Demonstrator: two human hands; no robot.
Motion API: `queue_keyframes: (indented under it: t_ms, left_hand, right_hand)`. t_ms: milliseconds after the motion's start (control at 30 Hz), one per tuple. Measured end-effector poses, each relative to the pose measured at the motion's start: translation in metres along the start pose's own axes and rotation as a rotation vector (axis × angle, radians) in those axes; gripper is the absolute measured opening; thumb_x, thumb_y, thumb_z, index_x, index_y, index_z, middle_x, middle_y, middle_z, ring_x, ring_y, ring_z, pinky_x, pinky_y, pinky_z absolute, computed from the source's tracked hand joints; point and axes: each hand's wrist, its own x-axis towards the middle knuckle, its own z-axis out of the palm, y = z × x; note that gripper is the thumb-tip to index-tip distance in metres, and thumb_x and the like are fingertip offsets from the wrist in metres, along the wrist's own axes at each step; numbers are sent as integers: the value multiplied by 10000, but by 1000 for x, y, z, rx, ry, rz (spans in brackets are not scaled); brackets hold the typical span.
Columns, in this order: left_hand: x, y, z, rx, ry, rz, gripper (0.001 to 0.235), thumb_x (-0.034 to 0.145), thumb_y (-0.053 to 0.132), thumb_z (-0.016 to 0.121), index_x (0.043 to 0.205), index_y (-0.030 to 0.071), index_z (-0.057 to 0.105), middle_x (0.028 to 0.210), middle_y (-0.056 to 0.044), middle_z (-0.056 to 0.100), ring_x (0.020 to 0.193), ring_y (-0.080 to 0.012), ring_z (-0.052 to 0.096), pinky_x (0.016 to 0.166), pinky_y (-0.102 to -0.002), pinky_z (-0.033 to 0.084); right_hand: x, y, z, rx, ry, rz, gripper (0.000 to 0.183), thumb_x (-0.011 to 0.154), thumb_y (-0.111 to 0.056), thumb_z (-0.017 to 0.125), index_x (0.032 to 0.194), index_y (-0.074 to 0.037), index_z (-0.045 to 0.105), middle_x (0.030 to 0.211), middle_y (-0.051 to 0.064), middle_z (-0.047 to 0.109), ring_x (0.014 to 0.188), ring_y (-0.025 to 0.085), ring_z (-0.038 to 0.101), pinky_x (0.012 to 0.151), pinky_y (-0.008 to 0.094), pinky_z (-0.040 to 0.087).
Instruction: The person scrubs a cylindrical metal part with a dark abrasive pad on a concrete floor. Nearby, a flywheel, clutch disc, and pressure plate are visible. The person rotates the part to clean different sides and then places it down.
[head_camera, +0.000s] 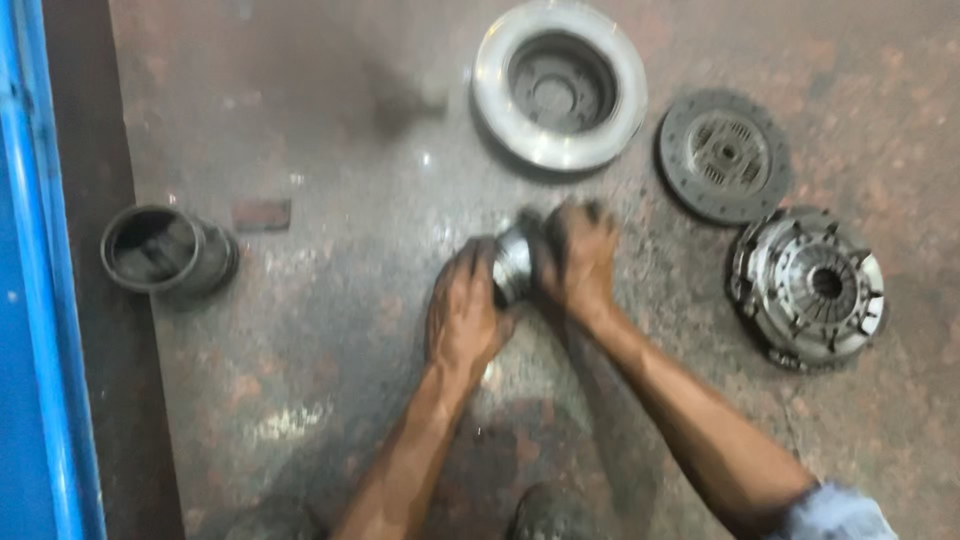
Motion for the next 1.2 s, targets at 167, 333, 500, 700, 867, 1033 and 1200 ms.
queue_keyframes:
  t_ms: [167, 333, 500, 700, 867, 1033, 1200]
  left_hand:
    - [10, 13, -5, 82, -71, -14, 988, 550, 127, 930, 1417, -36, 485, 1400, -305, 534, 1276, -467, 530, 1082, -505, 429]
    - [0, 13, -5, -60, -47, -101, 818, 658, 124, 899, 1381, -33, 551, 1355, -279, 612, 1249, -437, 588, 1066, -476, 488]
    - [19, 3, -4, -117, -66, -172, 860, 625, 220, 940, 1359, -20, 560, 1302, -257, 653, 1220, -412, 629, 1054, -461, 518]
    - [32, 6, -14, -119, -128, -160, 971, 539, 191, 986, 1349, -83, 526, 1301, -305, 615, 1205, -441, 614, 1020, -470, 505]
    - [40, 11, -18, -114, -126, -199, 857, 587, 136, 932, 1340, -64, 573, 1279, -287, 653, 1201, -422, 644, 1030, -453, 528]
    - [30, 9, -16, -164, -131, -227, 735, 668, 216, 922, 1298, -16, 623, 1254, -239, 697, 1168, -399, 687, 1008, -444, 560]
    - [31, 12, -13, -116, -110, -192, 912, 567, 218, 977, 1334, -36, 555, 1317, -276, 611, 1185, -447, 610, 1008, -483, 492]
  right_hand:
    - [-19, -4, 3, 5, 1, -58, 165, 923, -110, 736, 934, -12, 603, 936, 191, 599, 983, 403, 520, 891, 540, 396]
    - [-25, 10, 1, -44, -8, 47, 138, 927, -85, 720, 970, -10, 612, 945, 176, 622, 968, 390, 527, 874, 546, 371]
    - [-16, 17, 7, -18, 7, 13, 159, 954, -126, 749, 964, -32, 621, 898, 135, 620, 948, 356, 529, 838, 535, 366]
    - [-8, 14, 9, -17, -2, 12, 144, 928, -133, 751, 981, -45, 650, 886, 149, 597, 926, 361, 526, 837, 540, 377]
    - [-15, 1, -2, -145, 65, -143, 287, 788, -81, 715, 1007, 55, 589, 976, 233, 580, 974, 416, 517, 872, 575, 369]
    - [-13, 8, 6, 11, 21, 15, 179, 975, -84, 744, 993, -18, 578, 890, 145, 577, 931, 348, 505, 880, 536, 381]
    - [-6, 15, 3, -21, 1, -49, 154, 945, -96, 758, 939, -50, 611, 857, 119, 613, 901, 345, 517, 801, 543, 358]
